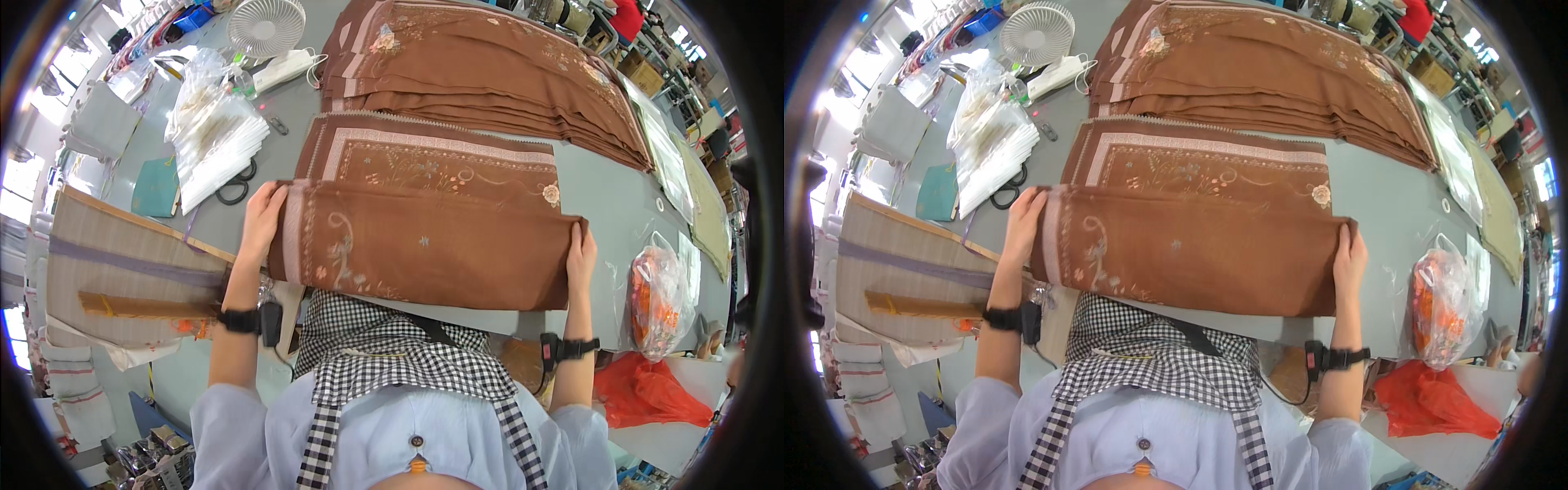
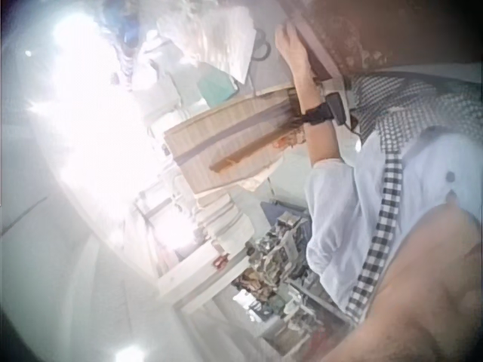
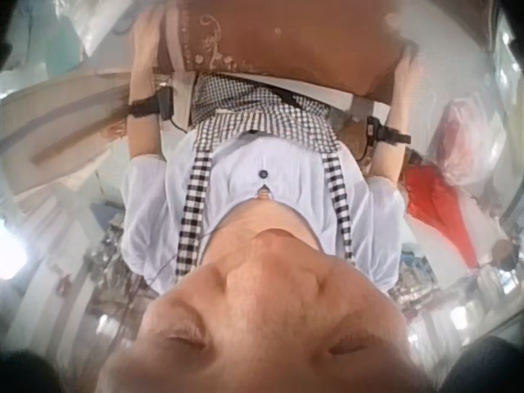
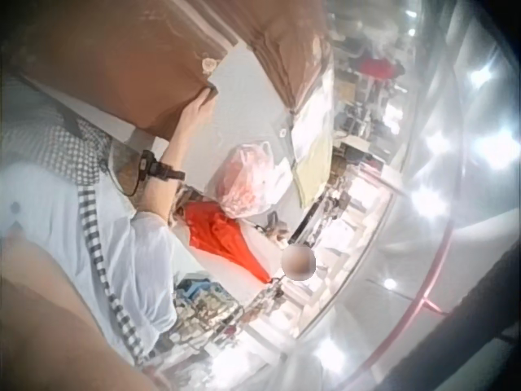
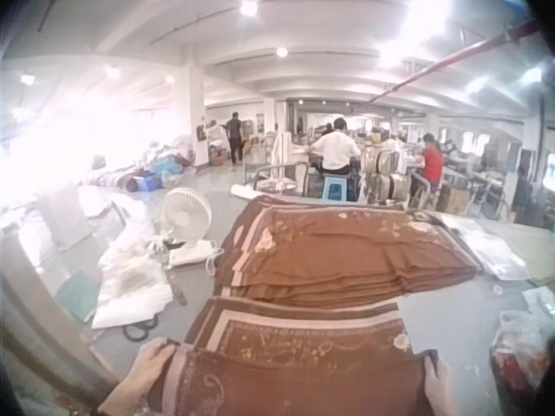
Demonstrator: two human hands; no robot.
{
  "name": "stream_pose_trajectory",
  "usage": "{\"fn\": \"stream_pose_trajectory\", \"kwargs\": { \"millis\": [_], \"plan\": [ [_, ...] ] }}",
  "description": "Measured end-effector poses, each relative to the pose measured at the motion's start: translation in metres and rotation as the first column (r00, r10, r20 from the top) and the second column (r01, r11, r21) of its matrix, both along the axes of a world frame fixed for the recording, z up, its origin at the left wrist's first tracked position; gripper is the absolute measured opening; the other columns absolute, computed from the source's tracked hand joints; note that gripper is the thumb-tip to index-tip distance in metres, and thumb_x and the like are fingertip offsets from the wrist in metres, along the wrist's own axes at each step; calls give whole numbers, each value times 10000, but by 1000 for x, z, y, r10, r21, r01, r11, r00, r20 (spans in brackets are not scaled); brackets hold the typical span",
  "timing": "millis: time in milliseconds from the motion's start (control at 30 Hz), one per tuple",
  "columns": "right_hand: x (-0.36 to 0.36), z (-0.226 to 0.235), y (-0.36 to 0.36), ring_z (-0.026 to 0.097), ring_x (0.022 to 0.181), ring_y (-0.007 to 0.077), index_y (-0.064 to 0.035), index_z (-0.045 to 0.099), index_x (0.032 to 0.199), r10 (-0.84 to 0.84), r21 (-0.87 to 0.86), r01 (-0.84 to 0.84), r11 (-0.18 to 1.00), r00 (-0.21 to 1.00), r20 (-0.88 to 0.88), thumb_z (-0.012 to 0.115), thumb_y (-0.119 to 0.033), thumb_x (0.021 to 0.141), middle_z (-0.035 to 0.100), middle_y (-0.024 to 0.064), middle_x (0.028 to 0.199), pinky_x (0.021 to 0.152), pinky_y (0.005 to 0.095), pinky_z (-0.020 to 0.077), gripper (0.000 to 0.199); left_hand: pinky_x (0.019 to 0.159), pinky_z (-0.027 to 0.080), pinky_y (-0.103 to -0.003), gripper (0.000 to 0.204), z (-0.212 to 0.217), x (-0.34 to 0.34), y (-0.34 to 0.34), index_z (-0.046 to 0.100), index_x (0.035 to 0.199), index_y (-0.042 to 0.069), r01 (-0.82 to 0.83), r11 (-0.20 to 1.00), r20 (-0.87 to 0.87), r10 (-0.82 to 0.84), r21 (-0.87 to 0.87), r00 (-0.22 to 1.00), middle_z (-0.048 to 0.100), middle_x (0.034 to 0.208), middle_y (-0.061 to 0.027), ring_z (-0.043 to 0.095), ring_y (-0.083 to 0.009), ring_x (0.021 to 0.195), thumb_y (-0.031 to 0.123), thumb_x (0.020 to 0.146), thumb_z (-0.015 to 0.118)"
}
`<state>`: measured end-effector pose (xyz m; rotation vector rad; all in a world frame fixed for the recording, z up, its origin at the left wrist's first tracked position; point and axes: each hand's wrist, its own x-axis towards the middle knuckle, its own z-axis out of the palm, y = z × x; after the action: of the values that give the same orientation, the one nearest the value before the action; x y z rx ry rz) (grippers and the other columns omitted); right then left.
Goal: The person repeatedly picks up brown patterned cloths, folds them neatly on a table, and places each folded piece into a clear plastic bag. The packaged items are then set aside in a stack.
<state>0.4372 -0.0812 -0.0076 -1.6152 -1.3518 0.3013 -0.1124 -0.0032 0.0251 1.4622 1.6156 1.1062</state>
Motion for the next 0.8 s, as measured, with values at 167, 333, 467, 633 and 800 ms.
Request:
{"fn": "stream_pose_trajectory", "kwargs": {
  "millis": [167,333,467,633,800],
  "plan": [
    [-12,11,-29,549,1117,346,-88,376,1429,33,-236,82,968,894,447,616,-26,856,545,154,1306,966,436,431,624,962,429,-345,486,1,-6,-21,570,1210,-11,202,978,-451,-156,57,879,583,1180,-157,558,-289,1100,231,819,726],
    [-48,29,-109,479,1270,337,-93,512,1330,489,-465,-224,856,641,592,577,80,766,561,125,1318,1143,497,219,593,1026,376,-435,412,2,-22,-101,655,1086,45,380,925,-654,-283,6,701,547,1212,-141,485,-267,1188,162,710,775],
    [-25,37,-111,501,1265,319,-70,652,1104,405,-481,-140,865,760,508,561,86,796,631,94,1224,1126,492,261,357,1010,382,-428,212,14,-24,-105,683,947,36,420,907,-517,-358,4,778,609,999,-93,547,-246,1073,68,740,716],
    [6,61,-132,609,1104,219,17,645,1021,137,-407,-221,886,964,-227,544,34,898,696,105,1051,1050,418,379,160,913,429,-381,84,54,-43,-110,652,919,-6,286,956,-92,-279,72,956,621,798,-31,591,-160,880,29,852,614],
    [-8,30,-70,627,940,171,68,615,1052,-109,24,120,992,956,-271,531,-120,977,685,128,1025,829,329,492,220,787,456,-319,201,18,-16,-34,601,1097,1,-5,945,-192,72,327,979,660,867,-82,606,-195,781,72,963,469]
  ]
}}
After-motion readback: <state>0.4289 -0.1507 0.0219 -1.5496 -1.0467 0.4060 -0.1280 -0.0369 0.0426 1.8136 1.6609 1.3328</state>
